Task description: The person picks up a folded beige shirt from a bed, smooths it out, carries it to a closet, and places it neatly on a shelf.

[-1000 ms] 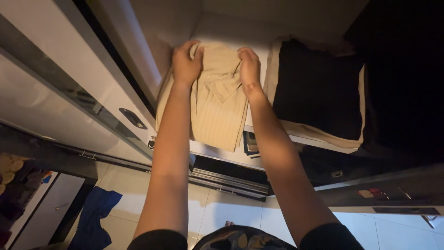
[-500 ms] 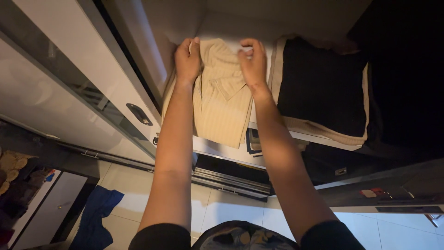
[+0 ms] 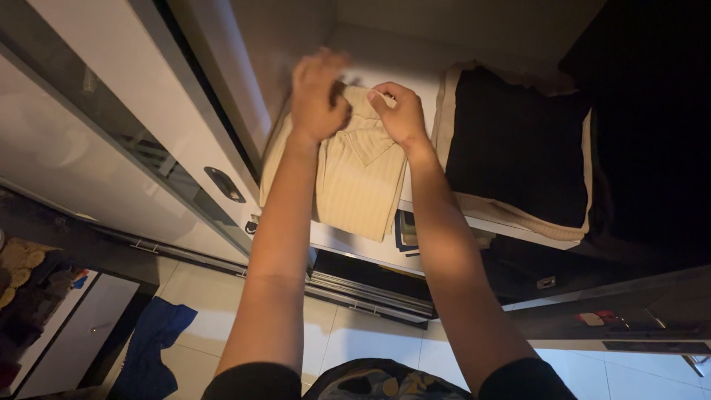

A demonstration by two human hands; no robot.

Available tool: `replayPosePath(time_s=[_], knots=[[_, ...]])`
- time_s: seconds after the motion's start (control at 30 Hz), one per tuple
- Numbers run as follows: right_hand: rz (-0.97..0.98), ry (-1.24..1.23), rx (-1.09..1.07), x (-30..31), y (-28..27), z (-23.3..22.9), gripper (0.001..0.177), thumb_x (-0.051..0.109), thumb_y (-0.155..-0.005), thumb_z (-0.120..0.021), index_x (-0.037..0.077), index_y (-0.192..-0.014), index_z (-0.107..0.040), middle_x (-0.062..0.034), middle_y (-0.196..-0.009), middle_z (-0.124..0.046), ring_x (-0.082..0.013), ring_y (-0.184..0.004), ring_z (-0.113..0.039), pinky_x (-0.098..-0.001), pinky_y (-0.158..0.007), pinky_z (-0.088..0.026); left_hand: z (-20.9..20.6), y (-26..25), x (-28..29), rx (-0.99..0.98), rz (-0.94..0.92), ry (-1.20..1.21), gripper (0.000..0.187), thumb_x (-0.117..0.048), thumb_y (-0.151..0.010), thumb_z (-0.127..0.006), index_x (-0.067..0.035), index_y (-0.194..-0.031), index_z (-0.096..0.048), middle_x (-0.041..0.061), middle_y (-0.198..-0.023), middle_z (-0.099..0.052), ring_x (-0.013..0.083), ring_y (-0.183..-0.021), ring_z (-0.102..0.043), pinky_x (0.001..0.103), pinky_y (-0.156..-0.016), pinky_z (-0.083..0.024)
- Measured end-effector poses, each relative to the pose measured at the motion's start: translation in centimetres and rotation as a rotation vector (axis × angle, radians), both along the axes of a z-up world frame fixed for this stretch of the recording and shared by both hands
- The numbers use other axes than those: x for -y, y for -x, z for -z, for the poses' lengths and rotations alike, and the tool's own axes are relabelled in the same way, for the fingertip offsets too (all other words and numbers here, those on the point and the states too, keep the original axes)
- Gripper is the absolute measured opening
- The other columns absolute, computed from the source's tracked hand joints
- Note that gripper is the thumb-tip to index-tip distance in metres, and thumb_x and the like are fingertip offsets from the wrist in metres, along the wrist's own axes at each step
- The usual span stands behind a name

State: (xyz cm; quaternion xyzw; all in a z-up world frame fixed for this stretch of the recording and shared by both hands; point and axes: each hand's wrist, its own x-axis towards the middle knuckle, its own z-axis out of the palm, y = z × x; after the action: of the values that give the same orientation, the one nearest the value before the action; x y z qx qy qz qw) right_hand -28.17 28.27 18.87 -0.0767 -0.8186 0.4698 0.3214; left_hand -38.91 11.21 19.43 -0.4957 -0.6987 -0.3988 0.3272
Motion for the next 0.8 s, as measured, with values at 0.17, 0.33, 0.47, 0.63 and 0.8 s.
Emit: replayPosePath(time_s=[0.17, 0.33, 0.47, 0.63, 0.8], knots=[[0.011, -0.043, 0.012, 0.6, -0.7, -0.8, 0.015, 0.027, -0.095, -0.068, 0.015, -0.097, -0.075, 0.006, -0.097, -0.075, -0.0117, -0.095, -0.067, -0.0282, -0.089, -0.048, 0.0, -0.8, -0.3, 0.058, -0.041, 0.173, 0.029, -0.021, -0.091, -0.051, -0.019, -0.112, -0.072, 0.002, -0.099, -0.076, 0.025, -0.108, -0.059, 0.043, -0.103, -0.031], [0.131, -0.124, -0.002, 0.4, -0.5, -0.8, 0.02, 0.035, -0.096, -0.063, 0.019, -0.098, -0.075, 0.0056, -0.1, -0.077, -0.0152, -0.097, -0.069, -0.0322, -0.089, -0.048, -0.4, -0.8, -0.3, 0.012, -0.142, 0.165, 0.026, -0.028, -0.106, -0.044, -0.016, -0.1, -0.066, -0.001, -0.098, -0.071, 0.0269, -0.092, -0.056, 0.042, -0.082, -0.033], [0.171, -0.189, 0.033, 0.0, -0.7, -0.7, 0.023, 0.042, -0.095, -0.061, 0.024, -0.098, -0.074, 0.0096, -0.1, -0.077, -0.0162, -0.095, -0.069, -0.0353, -0.094, -0.04, 0.9, 0.2, -0.6, 0.098, -0.265, 0.225, 0.033, -0.027, -0.074, -0.055, -0.013, -0.1, -0.072, 0.001, -0.106, -0.068, 0.0321, -0.103, -0.05, 0.046, -0.091, -0.034], [0.203, -0.124, 0.129, 0.5, -1.8, -1.6, 0.018, 0.038, -0.099, -0.065, 0.028, -0.11, -0.076, 0.0041, -0.102, -0.077, -0.0175, -0.102, -0.072, -0.0451, -0.102, -0.048, 4.4, 3.4, -1.8, 0.19, -0.506, 0.267, 0.024, -0.03, -0.086, -0.059, -0.02, -0.099, -0.076, 0.003, -0.107, -0.071, 0.0265, -0.117, -0.054, 0.046, -0.111, -0.032], [0.248, -0.128, 0.296, 0.4, -2.0, -1.6, 0.025, 0.045, -0.088, -0.071, 0.038, -0.112, -0.075, 0.0095, -0.106, -0.075, -0.0166, -0.112, -0.069, -0.0377, -0.098, -0.05, 3.5, 2.8, -1.6, 0.232, -0.553, 0.195, 0.021, -0.024, -0.083, -0.064, -0.017, -0.098, -0.077, 0.004, -0.102, -0.071, 0.0245, -0.111, -0.058, 0.041, -0.106, -0.038]])
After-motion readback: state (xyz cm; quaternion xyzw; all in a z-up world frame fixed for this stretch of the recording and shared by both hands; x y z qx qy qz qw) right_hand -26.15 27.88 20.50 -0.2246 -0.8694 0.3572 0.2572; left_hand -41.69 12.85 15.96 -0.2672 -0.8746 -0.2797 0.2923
